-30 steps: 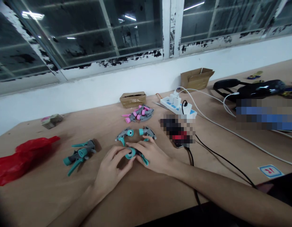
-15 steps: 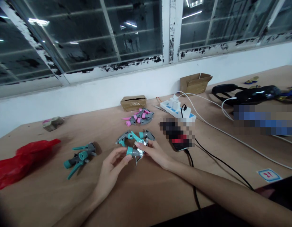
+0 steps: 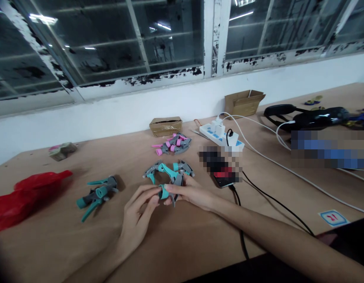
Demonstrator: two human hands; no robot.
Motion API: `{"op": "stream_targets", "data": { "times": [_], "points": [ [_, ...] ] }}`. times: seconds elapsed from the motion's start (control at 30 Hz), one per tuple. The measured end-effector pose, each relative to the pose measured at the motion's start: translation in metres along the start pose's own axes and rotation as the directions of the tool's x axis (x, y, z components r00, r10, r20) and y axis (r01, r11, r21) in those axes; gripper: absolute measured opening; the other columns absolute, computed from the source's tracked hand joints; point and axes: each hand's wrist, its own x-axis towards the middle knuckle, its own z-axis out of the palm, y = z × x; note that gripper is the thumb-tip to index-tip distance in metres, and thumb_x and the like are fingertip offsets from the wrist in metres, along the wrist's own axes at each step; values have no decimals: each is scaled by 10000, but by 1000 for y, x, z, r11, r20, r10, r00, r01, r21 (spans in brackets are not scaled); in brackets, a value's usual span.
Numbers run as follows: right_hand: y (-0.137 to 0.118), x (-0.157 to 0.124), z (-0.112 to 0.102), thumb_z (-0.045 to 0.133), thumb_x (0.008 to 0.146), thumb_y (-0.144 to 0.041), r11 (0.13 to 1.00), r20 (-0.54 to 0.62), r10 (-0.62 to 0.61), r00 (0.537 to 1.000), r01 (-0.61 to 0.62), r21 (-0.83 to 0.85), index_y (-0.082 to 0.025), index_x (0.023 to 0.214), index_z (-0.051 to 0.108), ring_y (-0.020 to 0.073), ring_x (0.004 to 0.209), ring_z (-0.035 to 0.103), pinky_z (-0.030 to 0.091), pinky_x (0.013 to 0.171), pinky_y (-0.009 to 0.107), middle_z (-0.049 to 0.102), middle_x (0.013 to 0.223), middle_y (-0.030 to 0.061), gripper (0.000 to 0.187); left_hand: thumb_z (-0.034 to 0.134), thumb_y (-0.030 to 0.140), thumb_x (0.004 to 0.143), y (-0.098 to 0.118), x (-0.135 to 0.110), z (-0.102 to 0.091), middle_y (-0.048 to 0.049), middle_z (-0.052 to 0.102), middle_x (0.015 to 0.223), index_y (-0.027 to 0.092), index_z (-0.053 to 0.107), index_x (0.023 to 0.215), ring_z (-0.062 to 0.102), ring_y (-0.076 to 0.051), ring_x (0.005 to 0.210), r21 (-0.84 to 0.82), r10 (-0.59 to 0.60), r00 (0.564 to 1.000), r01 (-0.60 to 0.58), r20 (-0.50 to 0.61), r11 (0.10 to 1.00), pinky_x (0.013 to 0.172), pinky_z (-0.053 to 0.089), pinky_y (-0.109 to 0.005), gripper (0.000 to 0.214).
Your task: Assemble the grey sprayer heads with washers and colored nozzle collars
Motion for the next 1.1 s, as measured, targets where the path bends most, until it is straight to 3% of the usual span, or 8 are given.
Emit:
{"op": "stream_targets", "data": {
  "times": [0.1, 0.27, 0.47, 0.8, 1.1],
  "points": [
    [2, 1, -4, 745, 676, -304, 1000, 13, 19, 1000, -19, -10, -191, 1003, 530, 106, 667, 642, 546, 680, 285, 637, 796, -20, 408, 491, 173, 882, -3, -1, 1, -48, 600, 954, 227, 647, 999, 598, -156, 855, 40, 4, 1000, -4, 6, 999, 725, 532, -289, 203],
    [9, 4, -12, 727, 705, -276, 995, 9, 6, 1000, -5, -97, -204, 1088, 495, 117, 712, 659, 545, 691, 286, 657, 831, -13, 454, 486, 180, 882, -10, -3, 3, -46, 585, 888, 202, 646, 918, 605, -156, 786, 40, -46, 999, 44, 29, 998, 646, 549, -274, 166],
    [7, 4, -6, 720, 713, -282, 997, 67, 33, 997, -28, -70, -172, 994, 525, 100, 627, 653, 534, 652, 253, 667, 761, -14, 360, 461, 155, 889, -11, -4, 2, -46, 548, 911, 204, 635, 907, 588, -139, 767, 36, -44, 999, 45, -8, 998, 612, 556, -247, 181],
    [8, 4, -7, 743, 681, -263, 997, 31, 73, 997, -72, -13, -196, 1055, 530, 104, 671, 649, 553, 660, 266, 652, 801, -22, 436, 465, 190, 889, -8, -1, 2, -45, 558, 905, 203, 634, 894, 604, -141, 756, -18, -61, 998, 62, 27, 998, 562, 573, -232, 169],
    [12, 7, -9, 733, 693, -277, 999, 27, 28, 999, -28, 26, -189, 954, 536, 101, 665, 644, 543, 696, 276, 644, 806, -18, 339, 498, 173, 877, -15, -4, 2, -49, 586, 1006, 209, 659, 953, 643, -132, 751, 0, -60, 998, 60, 17, 998, 682, 592, -278, 181]
  ]
}}
